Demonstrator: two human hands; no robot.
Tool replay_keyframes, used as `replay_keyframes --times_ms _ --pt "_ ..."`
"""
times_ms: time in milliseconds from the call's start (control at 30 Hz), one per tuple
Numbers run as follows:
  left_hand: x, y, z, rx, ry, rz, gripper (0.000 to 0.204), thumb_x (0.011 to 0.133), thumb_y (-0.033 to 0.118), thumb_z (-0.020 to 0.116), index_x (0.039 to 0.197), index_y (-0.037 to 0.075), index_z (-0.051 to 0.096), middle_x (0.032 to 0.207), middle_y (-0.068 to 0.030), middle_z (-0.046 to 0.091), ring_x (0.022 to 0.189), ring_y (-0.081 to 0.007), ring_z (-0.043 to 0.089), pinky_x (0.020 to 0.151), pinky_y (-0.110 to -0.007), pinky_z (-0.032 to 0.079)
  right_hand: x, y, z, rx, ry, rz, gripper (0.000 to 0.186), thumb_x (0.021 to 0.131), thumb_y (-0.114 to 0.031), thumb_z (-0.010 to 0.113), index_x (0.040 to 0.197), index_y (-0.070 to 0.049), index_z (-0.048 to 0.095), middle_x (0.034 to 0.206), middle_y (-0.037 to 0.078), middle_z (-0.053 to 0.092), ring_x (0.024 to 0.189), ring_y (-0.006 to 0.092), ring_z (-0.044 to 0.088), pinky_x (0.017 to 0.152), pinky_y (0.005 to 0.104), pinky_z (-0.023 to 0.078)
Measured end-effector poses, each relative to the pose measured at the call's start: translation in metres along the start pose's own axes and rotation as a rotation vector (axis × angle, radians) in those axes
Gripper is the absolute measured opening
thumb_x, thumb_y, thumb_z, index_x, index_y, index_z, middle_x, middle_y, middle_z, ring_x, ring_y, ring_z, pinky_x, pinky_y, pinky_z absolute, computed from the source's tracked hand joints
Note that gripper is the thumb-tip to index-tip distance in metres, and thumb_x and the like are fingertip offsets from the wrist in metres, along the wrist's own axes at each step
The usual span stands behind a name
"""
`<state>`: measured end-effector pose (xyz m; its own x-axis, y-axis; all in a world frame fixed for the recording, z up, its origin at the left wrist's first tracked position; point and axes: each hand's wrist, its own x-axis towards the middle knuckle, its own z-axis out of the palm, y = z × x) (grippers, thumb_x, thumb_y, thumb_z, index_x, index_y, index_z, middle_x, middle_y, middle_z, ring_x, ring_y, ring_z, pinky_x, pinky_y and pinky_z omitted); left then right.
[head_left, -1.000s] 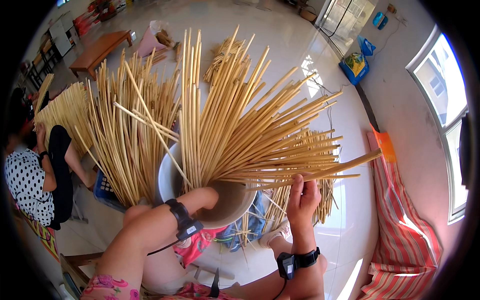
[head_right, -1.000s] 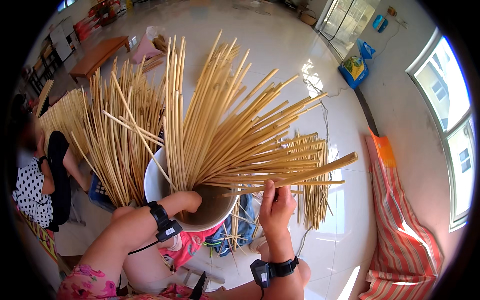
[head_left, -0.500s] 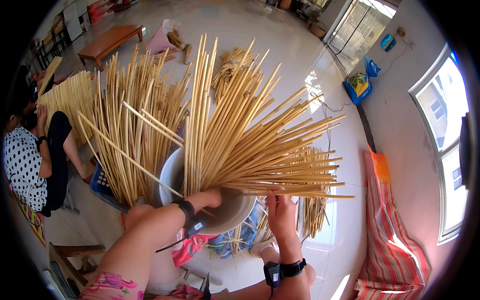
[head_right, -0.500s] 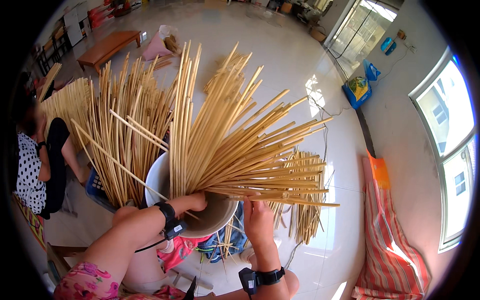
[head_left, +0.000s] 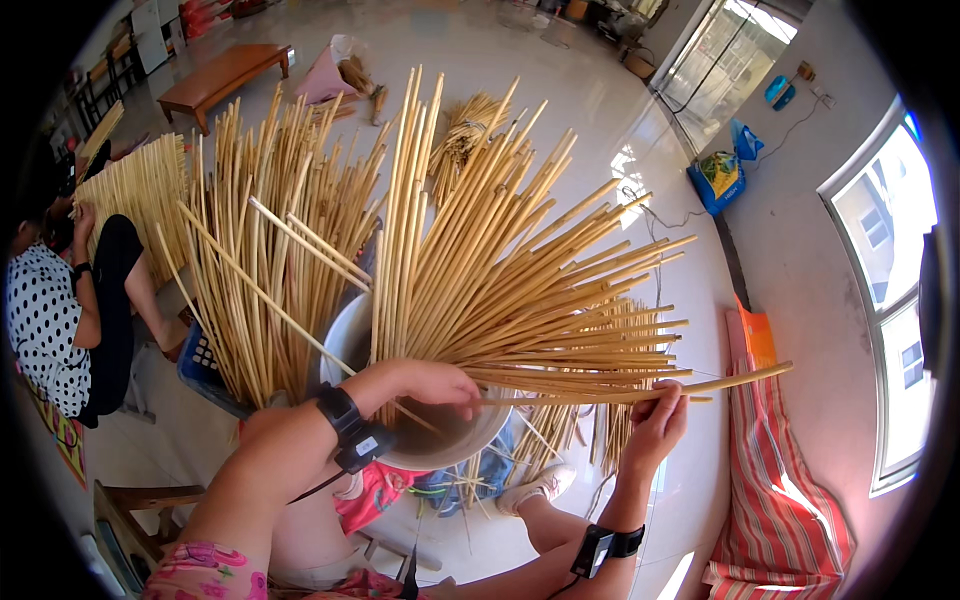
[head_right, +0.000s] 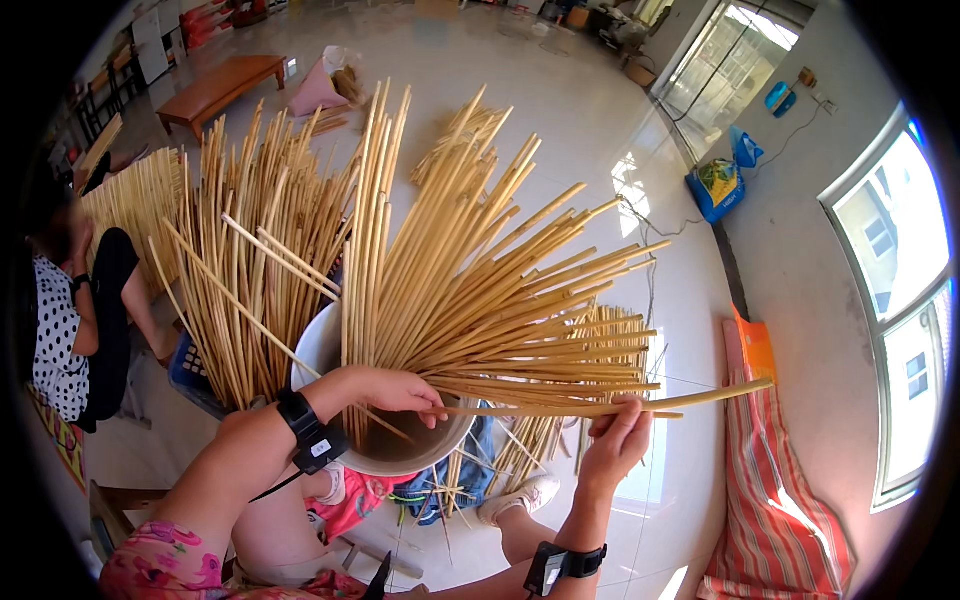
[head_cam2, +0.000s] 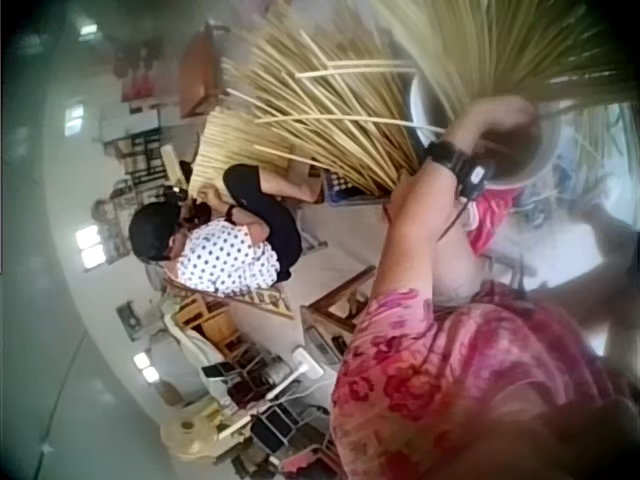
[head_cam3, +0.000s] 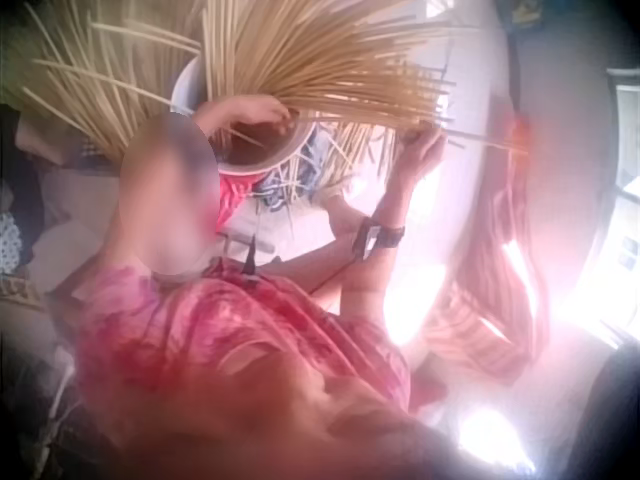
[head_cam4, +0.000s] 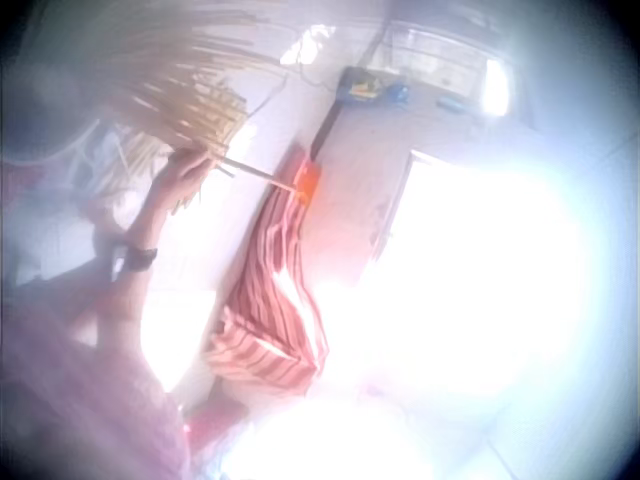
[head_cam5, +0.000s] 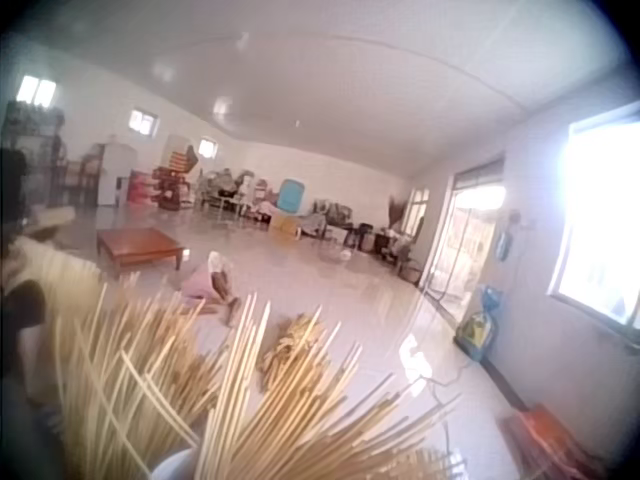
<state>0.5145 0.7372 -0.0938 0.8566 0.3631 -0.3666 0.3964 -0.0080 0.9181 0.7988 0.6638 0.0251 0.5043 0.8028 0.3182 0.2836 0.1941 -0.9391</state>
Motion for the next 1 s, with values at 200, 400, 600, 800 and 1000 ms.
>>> replay_keyframes --times_ms 200,400,600,800,1000 --pt "-0.021 0.032 -0.002 -0.177 0.121 0.108 0.029 0.094 0.019 0.052 0.114 0.000 0.062 0.086 -0.0026 0.064 0.078 -0.0120 0.057 0.075 -0.025 0.047 0.006 -0.004 -0.014 0.159 0.194 0.067 0.031 0.102 -0.029 0.036 0.081 -0.009 0.047 0.058 -0.005 0.034 0.047 0.0039 0.030 0.042 0.0179 0.026" --pt "-0.015 0.039 0.006 -0.108 0.337 -0.042 0.037 0.090 0.038 0.061 0.085 0.002 0.068 0.067 -0.0001 0.059 0.059 -0.0118 0.052 0.060 -0.026 0.046 -0.003 -0.005 0.001 0.256 0.183 0.064 0.031 0.102 -0.032 0.038 0.082 -0.010 0.046 0.058 -0.004 0.035 0.046 0.0039 0.031 0.040 0.0182 0.025" --pt "-0.011 0.049 0.015 0.210 0.455 -0.170 0.052 0.085 0.053 0.060 0.073 0.003 0.067 0.059 -0.0027 0.057 0.057 -0.0124 0.053 0.058 -0.027 0.046 -0.024 -0.003 0.025 0.175 0.082 0.103 0.029 0.101 -0.031 0.041 0.083 -0.009 0.048 0.059 -0.002 0.044 0.047 0.0048 0.038 0.042 0.0184 0.030" --pt "-0.021 0.050 0.004 -0.092 0.152 0.169 0.037 0.094 0.021 0.051 0.122 -0.002 0.055 0.083 -0.0042 0.064 0.072 -0.0120 0.057 0.071 -0.025 0.047 -0.008 0.002 0.006 0.121 0.167 0.094 0.031 0.100 -0.032 0.044 0.079 -0.010 0.049 0.057 -0.003 0.044 0.046 0.0033 0.037 0.041 0.0175 0.028" --pt "-0.029 0.053 0.001 -0.163 0.159 0.248 0.039 0.093 0.016 0.052 0.128 -0.002 0.052 0.086 -0.0026 0.065 0.074 -0.0101 0.055 0.073 -0.024 0.047 -0.004 -0.005 0.007 0.171 0.220 0.069 0.030 0.099 -0.032 0.047 0.078 -0.010 0.048 0.056 -0.004 0.043 0.046 0.0027 0.037 0.041 0.0173 0.029"
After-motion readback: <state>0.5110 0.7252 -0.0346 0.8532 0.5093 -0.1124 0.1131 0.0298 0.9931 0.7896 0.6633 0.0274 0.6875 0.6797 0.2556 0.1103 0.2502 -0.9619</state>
